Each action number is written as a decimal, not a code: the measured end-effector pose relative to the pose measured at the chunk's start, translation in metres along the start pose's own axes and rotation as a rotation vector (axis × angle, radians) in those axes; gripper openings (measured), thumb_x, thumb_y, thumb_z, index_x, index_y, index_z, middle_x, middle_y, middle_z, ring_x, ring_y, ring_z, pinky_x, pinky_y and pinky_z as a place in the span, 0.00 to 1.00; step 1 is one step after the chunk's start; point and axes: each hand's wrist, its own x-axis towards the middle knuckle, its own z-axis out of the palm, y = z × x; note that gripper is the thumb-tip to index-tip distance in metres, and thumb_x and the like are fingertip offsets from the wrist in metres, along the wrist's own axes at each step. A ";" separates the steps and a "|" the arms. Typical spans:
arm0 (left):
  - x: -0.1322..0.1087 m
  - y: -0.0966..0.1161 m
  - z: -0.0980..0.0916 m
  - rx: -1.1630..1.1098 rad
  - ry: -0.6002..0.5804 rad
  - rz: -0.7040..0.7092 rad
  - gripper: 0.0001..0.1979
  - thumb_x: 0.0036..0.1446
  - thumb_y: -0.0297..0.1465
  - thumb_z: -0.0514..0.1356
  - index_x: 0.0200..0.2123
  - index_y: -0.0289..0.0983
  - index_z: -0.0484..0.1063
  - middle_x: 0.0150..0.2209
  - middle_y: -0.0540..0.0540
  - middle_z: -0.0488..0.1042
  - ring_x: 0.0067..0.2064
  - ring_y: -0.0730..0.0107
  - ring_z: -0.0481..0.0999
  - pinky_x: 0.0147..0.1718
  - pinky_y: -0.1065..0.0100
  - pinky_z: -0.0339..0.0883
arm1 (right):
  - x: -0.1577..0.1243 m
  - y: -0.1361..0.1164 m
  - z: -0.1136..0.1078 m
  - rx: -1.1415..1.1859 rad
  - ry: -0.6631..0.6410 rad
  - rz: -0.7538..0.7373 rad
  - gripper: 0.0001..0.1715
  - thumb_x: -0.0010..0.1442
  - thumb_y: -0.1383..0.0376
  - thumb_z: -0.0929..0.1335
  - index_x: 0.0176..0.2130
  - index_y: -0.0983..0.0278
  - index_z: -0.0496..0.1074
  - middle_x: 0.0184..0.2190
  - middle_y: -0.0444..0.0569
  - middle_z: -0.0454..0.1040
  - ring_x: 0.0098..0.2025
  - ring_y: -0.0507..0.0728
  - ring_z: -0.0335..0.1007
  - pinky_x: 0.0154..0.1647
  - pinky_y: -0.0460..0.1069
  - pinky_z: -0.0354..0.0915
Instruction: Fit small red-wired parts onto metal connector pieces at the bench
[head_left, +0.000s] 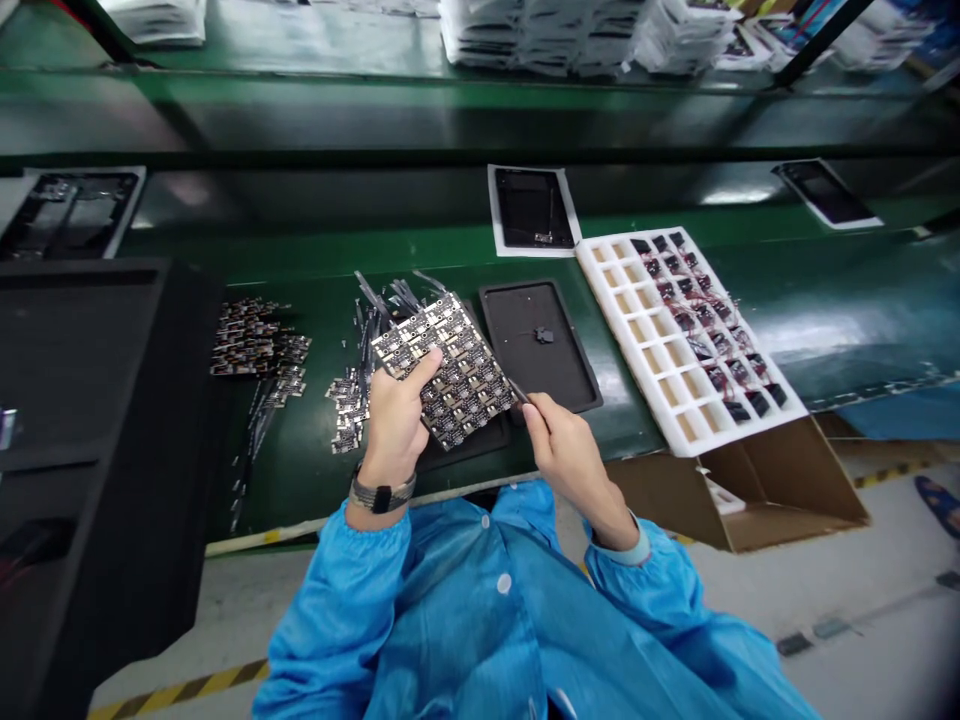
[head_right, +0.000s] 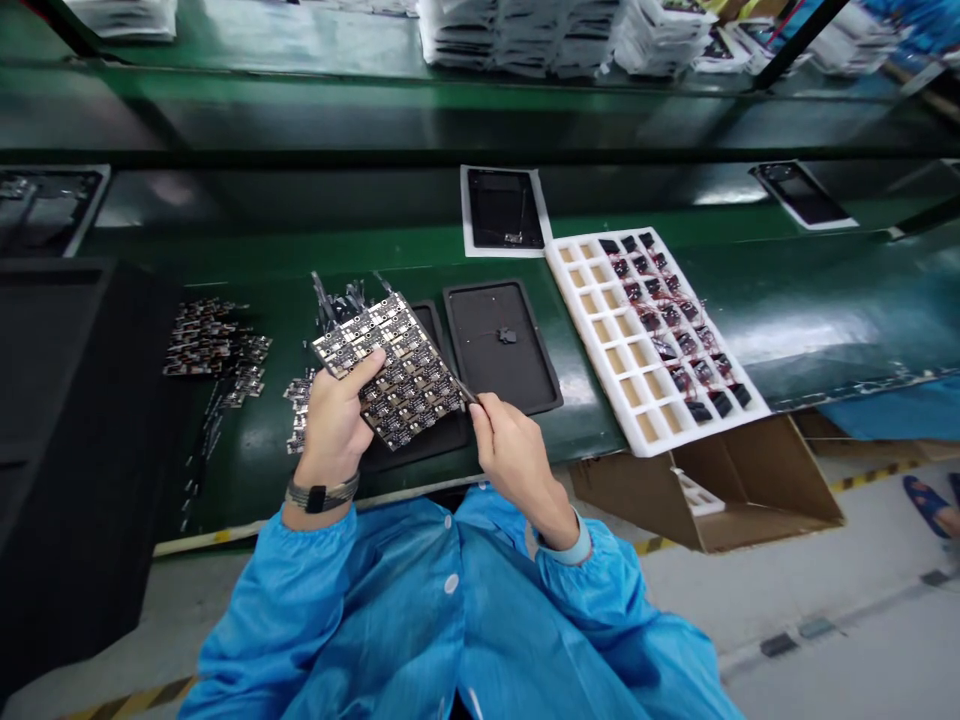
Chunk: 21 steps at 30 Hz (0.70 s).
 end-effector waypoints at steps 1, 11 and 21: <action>-0.001 -0.001 0.001 0.004 0.000 0.016 0.23 0.47 0.35 0.77 0.47 0.35 0.82 0.51 0.39 0.84 0.55 0.50 0.82 0.59 0.51 0.74 | -0.001 0.001 0.006 -0.071 0.049 -0.010 0.17 0.77 0.60 0.57 0.45 0.63 0.71 0.35 0.53 0.77 0.36 0.60 0.74 0.38 0.51 0.61; -0.004 0.004 -0.002 0.084 -0.017 0.057 0.24 0.47 0.36 0.78 0.48 0.36 0.81 0.51 0.40 0.84 0.54 0.52 0.83 0.59 0.52 0.74 | 0.005 0.015 -0.013 0.264 -0.150 0.017 0.23 0.78 0.56 0.56 0.40 0.62 0.72 0.35 0.50 0.78 0.38 0.58 0.74 0.41 0.51 0.64; -0.009 0.000 -0.005 0.111 -0.102 -0.010 0.24 0.46 0.36 0.79 0.47 0.35 0.83 0.50 0.39 0.84 0.52 0.50 0.84 0.59 0.49 0.74 | 0.019 0.000 -0.024 0.362 -0.184 0.032 0.23 0.78 0.54 0.56 0.43 0.62 0.72 0.33 0.46 0.74 0.35 0.55 0.70 0.39 0.49 0.61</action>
